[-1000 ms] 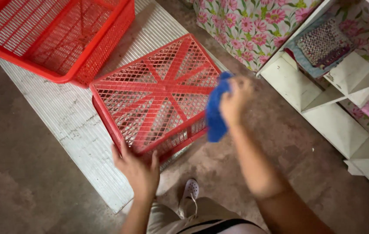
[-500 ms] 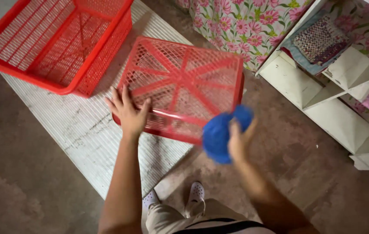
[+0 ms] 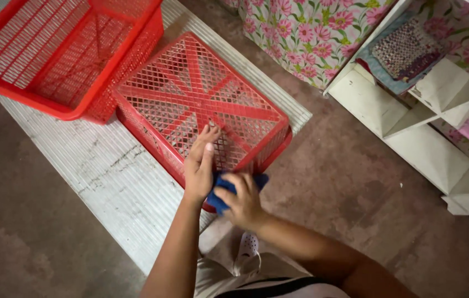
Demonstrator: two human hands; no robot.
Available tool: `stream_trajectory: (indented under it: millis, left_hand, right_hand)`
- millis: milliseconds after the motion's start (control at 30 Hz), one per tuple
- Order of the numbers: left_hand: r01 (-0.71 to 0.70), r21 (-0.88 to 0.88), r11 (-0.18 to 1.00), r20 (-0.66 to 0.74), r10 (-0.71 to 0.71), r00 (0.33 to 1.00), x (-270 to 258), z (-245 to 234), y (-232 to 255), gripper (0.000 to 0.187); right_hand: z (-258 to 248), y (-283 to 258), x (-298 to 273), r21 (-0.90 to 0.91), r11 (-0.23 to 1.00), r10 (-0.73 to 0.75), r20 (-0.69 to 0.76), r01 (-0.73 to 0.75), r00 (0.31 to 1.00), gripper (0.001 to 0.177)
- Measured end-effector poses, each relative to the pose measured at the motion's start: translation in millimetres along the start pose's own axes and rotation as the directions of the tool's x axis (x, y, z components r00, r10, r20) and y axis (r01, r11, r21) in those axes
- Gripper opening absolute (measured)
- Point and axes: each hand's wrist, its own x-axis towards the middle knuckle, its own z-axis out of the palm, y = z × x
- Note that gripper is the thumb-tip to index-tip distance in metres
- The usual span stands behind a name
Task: The person wipes the inside and outside of a red plastic basket using a blue cloth. They rotate the basket to clean all sides, then place it on a shelf. The person repeats the process with a second red basket.
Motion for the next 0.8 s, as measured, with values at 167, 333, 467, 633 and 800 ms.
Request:
stream_trajectory:
  millis: [167,333,467,633,800]
  left_hand:
    - [0.0,0.124,0.992,0.101,-0.013,0.995,3,2,18,0.041]
    - [-0.047,0.145,0.988,0.096,0.033,0.995,0,3,20,0.043]
    - [-0.15,0.128,0.98,0.025,0.148,0.989,-1,7,16,0.042]
    - [-0.167,0.283,0.945,-0.016,0.179,0.984,-7,9,1,0.03]
    - [0.078,0.592,0.802,-0.352,0.17,0.92,-62,28,13,0.067]
  right_hand:
    - [-25,138,55,-0.593,0.723,0.417,-0.036,-0.355,0.908,0.057]
    - [-36,99,95,-0.086,0.77,0.582,-0.312,-0.633,0.751,0.016]
    - [25,40,5,-0.16,0.909,0.38,-0.067,-0.386,0.923,0.026]
    - [22,181,7,-0.601,0.762,0.274,-0.038,-0.241,0.961,0.054]
    - [-63,256,71,-0.526,0.766,0.343,-0.151,-0.369,0.927,0.044]
